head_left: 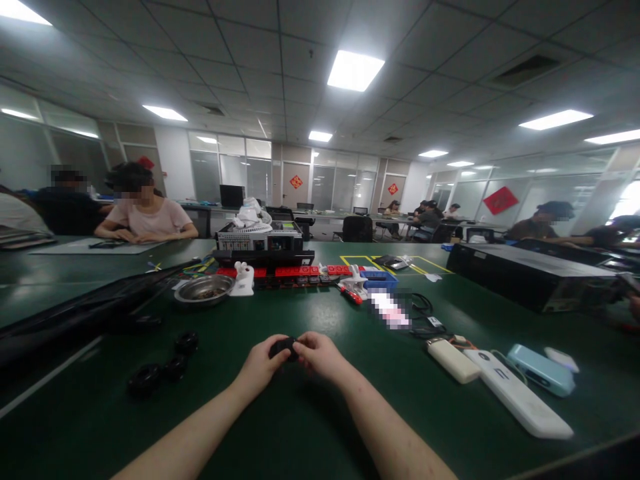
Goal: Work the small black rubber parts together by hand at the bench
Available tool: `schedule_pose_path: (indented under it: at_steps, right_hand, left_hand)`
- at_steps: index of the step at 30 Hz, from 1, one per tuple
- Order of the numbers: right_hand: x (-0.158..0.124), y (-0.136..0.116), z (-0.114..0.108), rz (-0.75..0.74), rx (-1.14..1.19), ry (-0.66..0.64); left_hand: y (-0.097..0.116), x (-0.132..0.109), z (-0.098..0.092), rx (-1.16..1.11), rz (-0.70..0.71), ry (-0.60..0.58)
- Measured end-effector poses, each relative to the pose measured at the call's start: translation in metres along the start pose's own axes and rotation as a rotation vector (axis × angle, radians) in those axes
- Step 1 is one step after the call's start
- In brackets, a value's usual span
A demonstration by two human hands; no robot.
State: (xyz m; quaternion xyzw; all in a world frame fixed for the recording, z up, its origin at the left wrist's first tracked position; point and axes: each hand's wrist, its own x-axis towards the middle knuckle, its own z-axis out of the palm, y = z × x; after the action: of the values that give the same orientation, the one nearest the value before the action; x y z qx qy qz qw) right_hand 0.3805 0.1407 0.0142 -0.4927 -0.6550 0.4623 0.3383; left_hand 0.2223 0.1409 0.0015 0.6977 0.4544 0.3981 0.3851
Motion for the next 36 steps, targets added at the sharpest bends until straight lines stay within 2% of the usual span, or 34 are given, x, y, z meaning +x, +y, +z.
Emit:
schedule_pose_path:
  at_steps: [3,5,10,13,17,20,23,25,29,34,36]
  right_hand:
    - [-0.005,-0.003,-0.005,-0.234,-0.134,0.024]
    - [-0.008,-0.004,-0.007,-0.344,-0.206,0.042]
    - [-0.008,-0.007,-0.009,-0.383,-0.196,0.042]
    - [-0.006,-0.007,-0.007,-0.321,-0.098,0.048]
    - [0.000,-0.004,-0.004,-0.017,0.097,0.054]
    - [0.004,0.000,-0.001,0.174,0.131,-0.005]
    - [0.006,0.005,0.003,0.202,0.095,-0.042]
    - [0.007,0.008,0.004,0.171,0.051,-0.039]
    - [0.003,0.007,0.002,0.084,0.000,-0.034]
    - [-0.009,-0.005,-0.002,-0.339,-0.279,0.086]
    - [-0.012,-0.008,-0.001,-0.390,-0.302,0.097]
  left_hand:
    - [-0.006,0.006,0.001,-0.158,-0.173,-0.073]
    - [-0.007,0.009,0.001,-0.228,-0.228,-0.110]
    - [-0.005,0.008,0.001,-0.283,-0.231,-0.136]
    - [-0.005,0.006,0.000,-0.221,-0.193,-0.074]
    - [-0.001,0.004,-0.005,0.012,-0.002,0.057]
    - [0.002,0.002,-0.007,0.139,0.076,0.051]
    - [0.003,0.000,-0.006,0.179,0.098,0.017]
    - [0.002,-0.001,-0.005,0.176,0.083,-0.009]
    - [-0.002,0.001,-0.004,0.050,-0.043,-0.083]
    - [-0.008,0.008,-0.004,-0.168,-0.197,-0.114]
    - [-0.008,0.010,-0.003,-0.239,-0.245,-0.129]
